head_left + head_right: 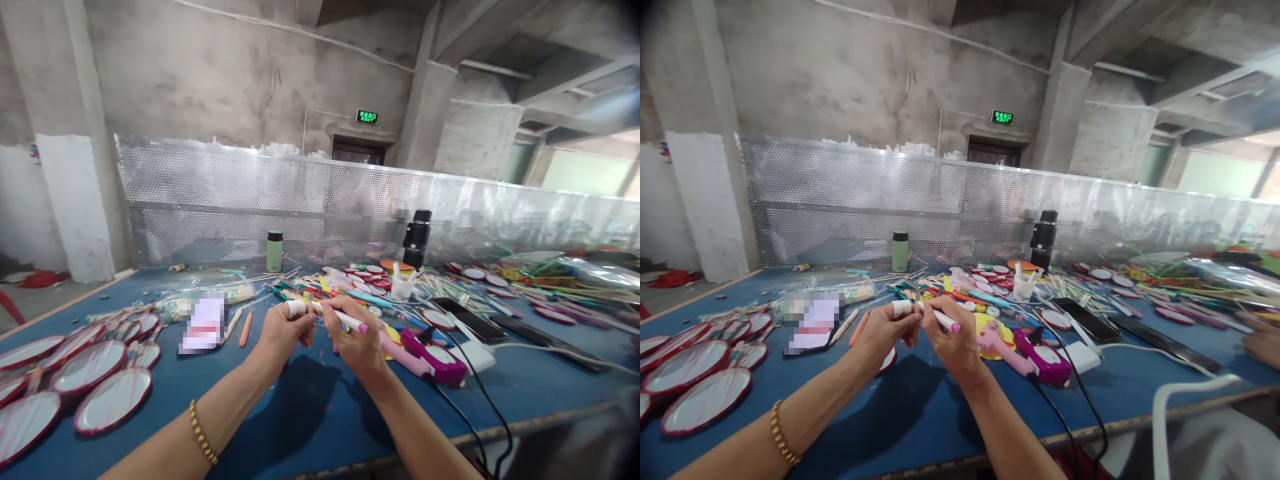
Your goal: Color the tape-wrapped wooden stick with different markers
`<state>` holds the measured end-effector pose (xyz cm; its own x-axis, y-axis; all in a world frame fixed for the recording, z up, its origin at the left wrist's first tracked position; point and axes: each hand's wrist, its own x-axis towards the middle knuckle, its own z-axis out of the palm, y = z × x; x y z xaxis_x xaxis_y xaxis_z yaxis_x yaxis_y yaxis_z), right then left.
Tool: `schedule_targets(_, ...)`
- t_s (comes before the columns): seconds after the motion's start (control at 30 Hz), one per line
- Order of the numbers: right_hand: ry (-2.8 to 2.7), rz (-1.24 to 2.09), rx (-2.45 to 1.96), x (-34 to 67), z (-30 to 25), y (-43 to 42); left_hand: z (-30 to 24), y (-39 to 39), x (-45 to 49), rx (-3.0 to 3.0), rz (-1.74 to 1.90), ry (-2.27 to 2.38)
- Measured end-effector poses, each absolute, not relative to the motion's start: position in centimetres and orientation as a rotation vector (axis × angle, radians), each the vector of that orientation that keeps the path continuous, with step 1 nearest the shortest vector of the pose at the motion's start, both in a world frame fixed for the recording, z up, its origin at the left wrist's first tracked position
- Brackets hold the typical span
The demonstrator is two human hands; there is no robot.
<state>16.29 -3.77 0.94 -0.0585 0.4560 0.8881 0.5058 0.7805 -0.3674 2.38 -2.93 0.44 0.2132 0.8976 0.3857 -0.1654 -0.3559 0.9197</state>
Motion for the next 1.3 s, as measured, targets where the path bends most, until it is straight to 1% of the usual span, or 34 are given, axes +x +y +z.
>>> schedule_targets(0.23,-1.649,-0.053,-0.804,16.46,1.04,-3.9,0.28,-2.73,2.35,1.467,1.36,0.743)
schedule_targets(0.53,-1.689,-0.114,-0.747,16.33,0.95,-3.65,0.28,-2.81,2.43,1.505,1.345,0.737)
schedule_targets(0.8,-1.645,-0.07,-0.788,16.48,1.09,-3.9,0.14,-2.55,2.44,1.478,1.345,0.755)
schedule_targets(1.03,-1.66,-0.119,-0.741,16.35,0.91,-3.54,0.24,-2.56,2.49,1.477,1.348,0.768)
schedule_targets(1.3,-1.664,-0.104,-0.73,16.46,0.97,-3.54,0.21,-2.55,2.44,1.461,1.362,0.774)
